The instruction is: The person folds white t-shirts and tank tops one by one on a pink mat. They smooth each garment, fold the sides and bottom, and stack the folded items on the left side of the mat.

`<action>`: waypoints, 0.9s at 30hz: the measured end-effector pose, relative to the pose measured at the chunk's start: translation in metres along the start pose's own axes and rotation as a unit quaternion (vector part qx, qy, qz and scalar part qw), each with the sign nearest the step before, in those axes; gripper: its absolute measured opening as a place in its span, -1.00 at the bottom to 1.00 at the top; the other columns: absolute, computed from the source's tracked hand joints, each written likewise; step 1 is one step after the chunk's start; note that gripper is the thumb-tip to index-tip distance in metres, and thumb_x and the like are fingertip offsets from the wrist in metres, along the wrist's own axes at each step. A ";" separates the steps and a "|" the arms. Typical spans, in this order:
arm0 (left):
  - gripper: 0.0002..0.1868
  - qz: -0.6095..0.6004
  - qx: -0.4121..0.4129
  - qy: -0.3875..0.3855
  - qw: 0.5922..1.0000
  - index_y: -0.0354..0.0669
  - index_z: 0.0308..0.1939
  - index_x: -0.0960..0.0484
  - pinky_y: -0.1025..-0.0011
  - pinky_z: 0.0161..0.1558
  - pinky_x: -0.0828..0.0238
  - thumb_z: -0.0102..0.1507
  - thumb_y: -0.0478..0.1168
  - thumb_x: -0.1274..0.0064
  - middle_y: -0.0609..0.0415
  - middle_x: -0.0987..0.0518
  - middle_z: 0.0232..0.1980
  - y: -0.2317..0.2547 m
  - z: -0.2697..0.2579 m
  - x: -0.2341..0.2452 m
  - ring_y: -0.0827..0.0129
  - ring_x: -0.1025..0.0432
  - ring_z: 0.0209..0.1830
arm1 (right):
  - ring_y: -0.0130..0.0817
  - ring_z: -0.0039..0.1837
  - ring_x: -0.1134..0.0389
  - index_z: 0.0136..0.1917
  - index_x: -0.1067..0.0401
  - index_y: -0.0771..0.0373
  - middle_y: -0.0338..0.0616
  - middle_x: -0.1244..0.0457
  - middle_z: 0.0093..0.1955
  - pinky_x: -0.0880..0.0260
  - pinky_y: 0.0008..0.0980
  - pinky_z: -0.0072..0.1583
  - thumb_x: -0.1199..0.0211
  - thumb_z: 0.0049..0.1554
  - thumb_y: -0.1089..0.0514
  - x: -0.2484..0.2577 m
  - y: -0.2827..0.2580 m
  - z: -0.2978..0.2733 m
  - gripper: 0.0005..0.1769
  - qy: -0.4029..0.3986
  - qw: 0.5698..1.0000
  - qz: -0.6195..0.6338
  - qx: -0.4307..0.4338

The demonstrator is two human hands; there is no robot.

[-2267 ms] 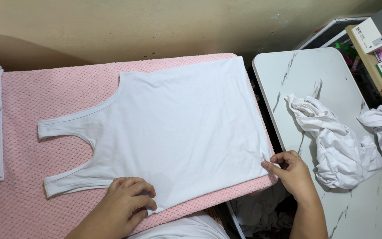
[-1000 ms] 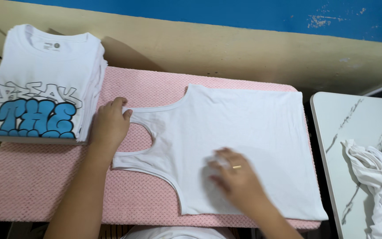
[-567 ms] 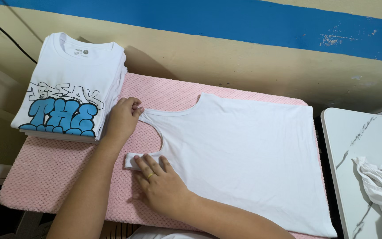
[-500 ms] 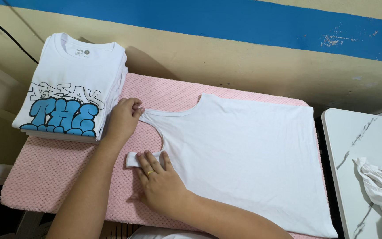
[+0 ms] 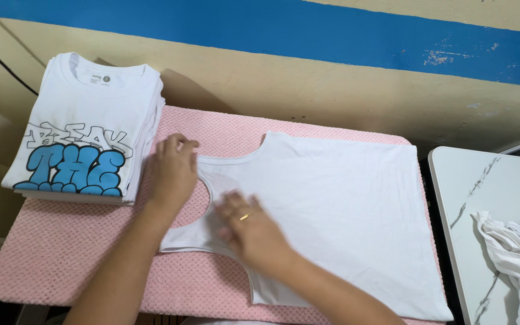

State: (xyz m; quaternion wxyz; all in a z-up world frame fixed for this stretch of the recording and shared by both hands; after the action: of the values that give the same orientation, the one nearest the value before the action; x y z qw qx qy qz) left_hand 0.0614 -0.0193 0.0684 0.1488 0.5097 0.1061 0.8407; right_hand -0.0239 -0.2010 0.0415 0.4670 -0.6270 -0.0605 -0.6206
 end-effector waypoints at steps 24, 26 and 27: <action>-0.51 -0.034 0.021 -0.143 0.989 -0.11 0.36 -0.45 0.02 0.46 0.11 0.44 0.03 0.22 -0.05 -0.32 0.44 0.122 0.053 -0.138 0.14 -0.13 0.47 | -0.07 0.56 -0.01 0.49 -0.31 0.07 -0.10 -0.11 0.55 -0.03 -0.11 0.50 0.04 0.35 -0.02 0.195 0.354 -0.099 -0.52 0.156 0.903 -0.204 -0.344; -0.60 -0.059 0.079 -0.129 0.987 -0.09 0.23 -0.58 0.05 0.40 -0.04 0.40 -0.01 0.08 -0.03 -0.47 0.26 0.108 0.058 -0.133 0.14 -0.27 0.31 | -0.06 0.43 -0.17 0.37 -0.48 0.09 -0.08 -0.27 0.40 -0.20 -0.15 0.45 -0.12 0.31 0.10 0.209 0.367 -0.106 -0.61 0.191 0.885 -0.177 -0.386; -0.64 -0.076 0.100 -0.118 0.985 -0.09 0.15 -0.63 0.06 0.35 -0.10 0.36 -0.02 -0.01 -0.01 -0.52 0.14 0.102 0.060 -0.131 0.15 -0.32 0.21 | -0.07 0.36 -0.19 0.26 -0.53 0.14 -0.05 -0.28 0.30 -0.24 -0.16 0.38 -0.22 0.24 0.12 0.215 0.370 -0.107 -0.68 0.208 0.883 -0.160 -0.389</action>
State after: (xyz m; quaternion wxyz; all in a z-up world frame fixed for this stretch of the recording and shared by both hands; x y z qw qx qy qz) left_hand 0.1579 -0.1597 0.0214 0.1718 0.6081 0.2093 0.7463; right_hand 0.1890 -0.5860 0.0098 0.0822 -0.5968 0.1843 -0.7766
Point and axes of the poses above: each hand's wrist, its own z-axis towards the middle knuckle, its own x-axis out of the back of the hand, y = z × x, the point moved 7 cm from there along z, towards the middle knuckle
